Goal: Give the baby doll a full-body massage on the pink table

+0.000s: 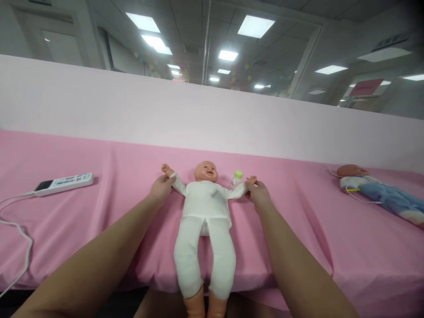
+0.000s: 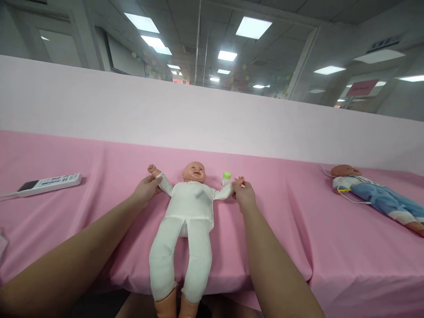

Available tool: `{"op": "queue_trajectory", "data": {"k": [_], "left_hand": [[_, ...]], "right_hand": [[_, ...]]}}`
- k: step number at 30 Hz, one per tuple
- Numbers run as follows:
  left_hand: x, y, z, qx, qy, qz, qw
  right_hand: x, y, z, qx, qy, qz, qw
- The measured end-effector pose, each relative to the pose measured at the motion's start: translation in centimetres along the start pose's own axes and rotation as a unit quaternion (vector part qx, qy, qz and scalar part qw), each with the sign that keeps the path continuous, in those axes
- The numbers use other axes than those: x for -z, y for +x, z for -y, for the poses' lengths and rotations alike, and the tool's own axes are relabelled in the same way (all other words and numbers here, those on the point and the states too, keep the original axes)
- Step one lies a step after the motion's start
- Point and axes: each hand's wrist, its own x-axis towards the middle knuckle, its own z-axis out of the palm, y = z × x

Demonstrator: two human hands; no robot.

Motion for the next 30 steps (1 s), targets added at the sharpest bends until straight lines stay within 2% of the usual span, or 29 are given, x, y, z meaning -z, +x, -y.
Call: {"op": "queue_trajectory", "data": {"k": [2, 4, 7, 9, 12, 15, 18, 21, 23, 26, 28, 30], "left_hand": [[-0.3, -1.0, -0.4, -0.058, 0.078, 0.015, 0.995], [-0.8, -2.2, -1.0, -0.126, 0.157, 0.039, 0.979], [-1.8, -4.0, -2.0, -0.231, 0.264, 0.089, 0.932], [-2.4, -4.9, -2.5, -0.284, 0.335, 0.132, 0.889], [-2.8, -5.4, -2.9, -0.317, 0.408, 0.181, 0.837], [-2.7, -5.4, -3.0, -0.319, 0.431, 0.187, 0.823], [-2.7, -5.4, -3.0, -0.295, 0.422, 0.182, 0.837], [-2.7, -5.1, -2.8, -0.241, 0.379, 0.148, 0.881], [-2.4, -4.5, -2.4, -0.192, 0.31, 0.116, 0.924], [-1.5, -3.0, -1.8, -0.099, 0.141, 0.096, 0.98], [-0.7, -1.8, -1.5, -0.036, 0.048, 0.08, 0.995], [0.1, -0.6, -1.2, 0.015, 0.005, 0.032, 0.999]], "right_hand": [[-0.2, -0.9, 1.0, 0.026, 0.081, 0.034, 0.996], [-0.3, -2.1, 2.1, 0.079, 0.112, 0.103, 0.985], [-0.8, -4.4, 3.7, 0.172, 0.035, 0.213, 0.961], [-1.1, -5.5, 4.4, 0.189, -0.042, 0.273, 0.942], [-1.4, -6.4, 4.9, 0.183, -0.101, 0.329, 0.921], [-1.7, -6.4, 4.8, 0.198, -0.095, 0.371, 0.902], [-1.8, -6.4, 4.7, 0.213, -0.095, 0.402, 0.885], [-1.4, -6.1, 4.6, 0.181, -0.083, 0.371, 0.907], [-0.8, -5.3, 4.3, 0.151, -0.046, 0.311, 0.937], [0.4, -3.0, 3.2, 0.092, 0.046, 0.201, 0.974], [1.1, -1.2, 2.2, 0.022, 0.055, 0.119, 0.991], [1.6, 0.1, 1.2, -0.052, 0.003, 0.065, 0.997]]}}
